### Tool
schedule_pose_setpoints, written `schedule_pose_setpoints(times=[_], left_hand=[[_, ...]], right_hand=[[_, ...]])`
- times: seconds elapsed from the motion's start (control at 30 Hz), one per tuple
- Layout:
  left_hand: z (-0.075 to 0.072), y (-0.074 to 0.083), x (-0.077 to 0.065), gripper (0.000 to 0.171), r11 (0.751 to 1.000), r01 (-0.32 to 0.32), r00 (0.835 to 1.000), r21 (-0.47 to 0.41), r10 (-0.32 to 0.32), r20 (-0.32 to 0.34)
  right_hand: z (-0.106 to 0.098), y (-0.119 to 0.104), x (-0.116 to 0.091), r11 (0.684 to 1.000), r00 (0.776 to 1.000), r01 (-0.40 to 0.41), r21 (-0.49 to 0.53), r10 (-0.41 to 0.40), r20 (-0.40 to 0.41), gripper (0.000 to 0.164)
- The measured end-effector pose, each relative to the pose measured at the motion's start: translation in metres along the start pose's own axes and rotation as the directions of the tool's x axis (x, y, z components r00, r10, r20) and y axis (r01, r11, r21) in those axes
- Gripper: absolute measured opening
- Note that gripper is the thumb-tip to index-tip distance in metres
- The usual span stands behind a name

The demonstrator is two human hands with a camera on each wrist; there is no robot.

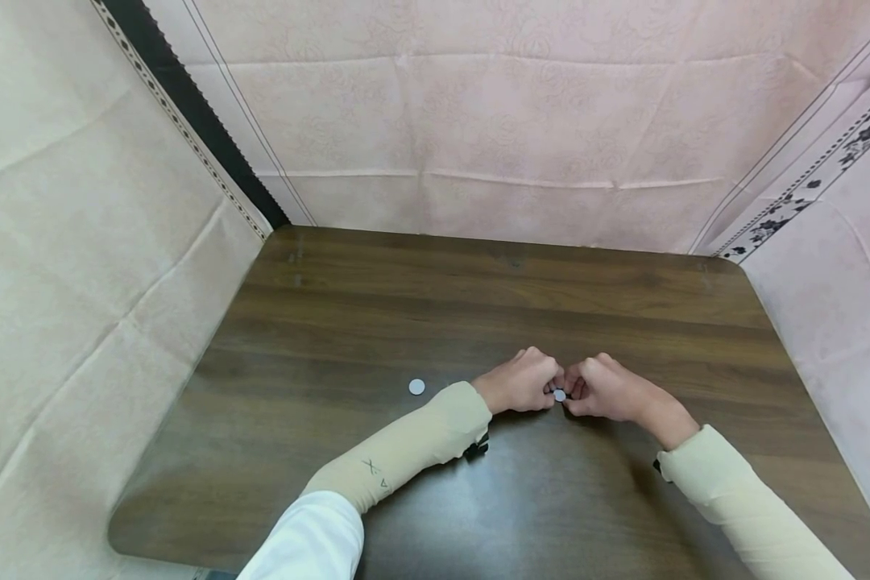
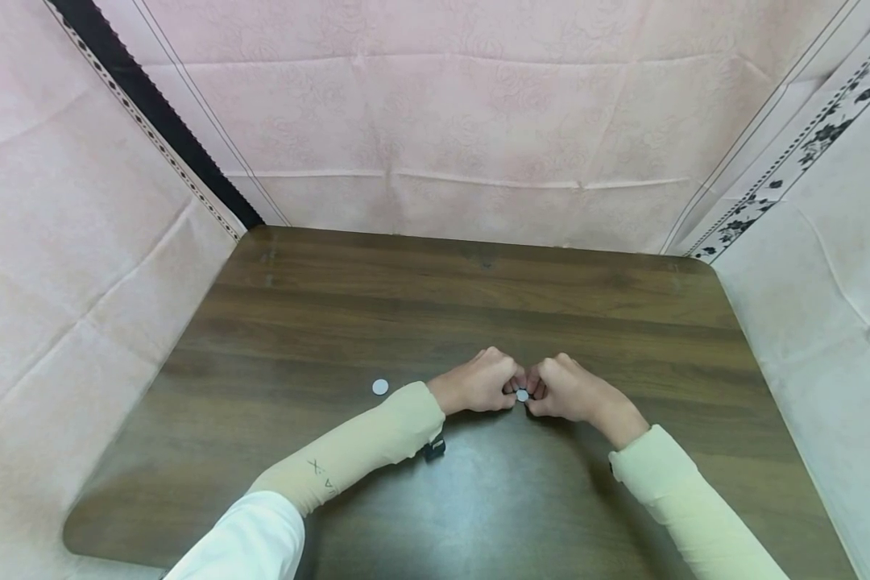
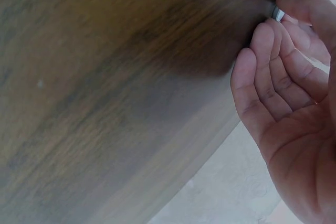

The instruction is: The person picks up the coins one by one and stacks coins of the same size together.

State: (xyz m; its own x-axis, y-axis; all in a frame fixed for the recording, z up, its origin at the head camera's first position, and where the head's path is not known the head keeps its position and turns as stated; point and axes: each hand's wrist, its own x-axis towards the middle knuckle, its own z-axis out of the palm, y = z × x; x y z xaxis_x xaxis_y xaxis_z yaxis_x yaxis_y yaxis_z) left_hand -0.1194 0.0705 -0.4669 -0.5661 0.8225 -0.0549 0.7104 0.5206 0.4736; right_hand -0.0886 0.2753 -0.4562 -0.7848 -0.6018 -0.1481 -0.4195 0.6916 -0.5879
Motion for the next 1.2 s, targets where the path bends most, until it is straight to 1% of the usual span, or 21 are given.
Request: schedule_pose_setpoints(times=[0.5, 0.87, 1.0, 1.2], left_hand=[[-0.0001, 0.0005, 0.0006, 0.008, 1.0, 0.007, 1.0, -0.006, -0.007, 0.002], [0.0001, -0.0003, 0.0009, 0.01, 1.0, 0.017, 1.0, -0.015, -0.017, 0.01], [0.0004, -0.0015, 0.0011, 0.01, 1.0, 0.018, 1.0, -0.008, -0.018, 0.01], [-0.002, -0.0022, 0.0001, 0.014, 1.0, 0.013, 1.0, -0.024, -0.012, 0.02]], right_hand=[[0.0, 0.0003, 0.0002, 1.0, 1.0, -0.019, 0.016, 0.019, -0.006, 0.006], [0.0006, 0.0039, 0.0017, 1.0, 1.0, -0.018, 0.007, 0.018, -0.012, 0.008], [0.0005, 0.005, 0.0018, 1.0, 1.0, -0.026, 0.005, 0.026, -0.014, 0.009], [0.0, 0.0067, -0.0005, 0.999, 0.999, -0.047, 0.003, 0.047, -0.016, 0.009]])
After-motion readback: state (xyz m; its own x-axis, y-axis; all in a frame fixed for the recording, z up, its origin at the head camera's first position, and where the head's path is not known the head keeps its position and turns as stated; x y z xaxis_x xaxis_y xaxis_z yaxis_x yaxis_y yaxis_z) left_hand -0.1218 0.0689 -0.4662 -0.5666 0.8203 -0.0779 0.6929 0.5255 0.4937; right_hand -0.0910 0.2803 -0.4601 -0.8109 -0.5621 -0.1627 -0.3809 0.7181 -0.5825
